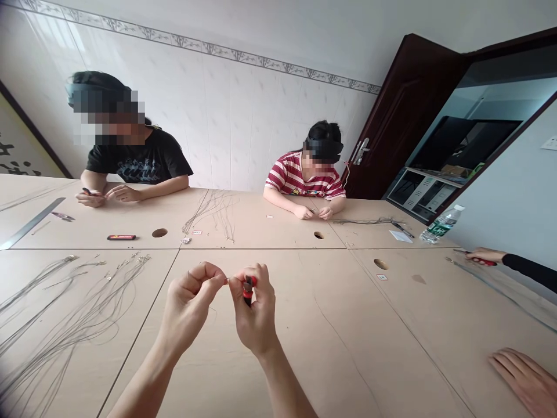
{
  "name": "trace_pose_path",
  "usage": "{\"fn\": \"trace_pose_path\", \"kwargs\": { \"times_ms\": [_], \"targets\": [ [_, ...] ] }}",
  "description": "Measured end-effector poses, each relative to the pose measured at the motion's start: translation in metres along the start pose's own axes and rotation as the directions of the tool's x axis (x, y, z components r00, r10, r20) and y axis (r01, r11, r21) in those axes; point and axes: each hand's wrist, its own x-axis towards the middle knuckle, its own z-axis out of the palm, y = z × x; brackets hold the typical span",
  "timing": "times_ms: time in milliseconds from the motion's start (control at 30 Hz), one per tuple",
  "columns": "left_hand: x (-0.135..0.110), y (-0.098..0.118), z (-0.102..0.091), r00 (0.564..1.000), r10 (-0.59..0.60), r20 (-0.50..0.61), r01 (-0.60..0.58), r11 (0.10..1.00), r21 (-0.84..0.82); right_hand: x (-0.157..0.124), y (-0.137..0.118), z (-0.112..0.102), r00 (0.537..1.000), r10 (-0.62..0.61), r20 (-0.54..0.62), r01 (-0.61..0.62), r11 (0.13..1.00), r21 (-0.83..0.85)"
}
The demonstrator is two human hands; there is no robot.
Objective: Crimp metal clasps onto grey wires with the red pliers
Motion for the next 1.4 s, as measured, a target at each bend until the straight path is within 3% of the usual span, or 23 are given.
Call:
{"fn": "trace_pose_path", "kwargs": {
  "times_ms": [600, 867, 933, 1133, 1267, 1400],
  "targets": [
    [0.0, 0.002, 0.0, 1.0, -0.026, -0.009, 0.026, 1.0, 0.011, 0.002, -0.003, -0.001, 1.0, 0.004, 0.017, -0.004, 1.0, -0.022],
    [0.004, -0.002, -0.003, 0.995, -0.05, -0.087, 0.05, 0.999, -0.002, 0.0, -0.001, -0.003, 0.981, 0.178, 0.074, -0.18, 0.983, 0.025],
    [0.006, -0.003, -0.005, 0.99, -0.052, -0.129, 0.054, 0.999, 0.008, -0.001, 0.003, -0.005, 0.975, 0.208, 0.076, -0.208, 0.978, -0.012],
    [0.012, -0.009, -0.007, 0.98, -0.013, -0.2, 0.034, 0.994, 0.103, -0.002, 0.012, -0.007, 0.942, 0.297, 0.155, -0.231, 0.912, -0.34],
    [0.011, -0.009, -0.005, 0.979, -0.007, -0.205, 0.034, 0.991, 0.129, 0.0, 0.011, -0.003, 0.907, 0.379, 0.183, -0.301, 0.888, -0.348],
    [0.01, -0.009, -0.002, 0.978, 0.019, -0.21, 0.012, 0.989, 0.147, 0.001, 0.009, 0.001, 0.902, 0.384, 0.198, -0.309, 0.893, -0.326]
  ]
}}
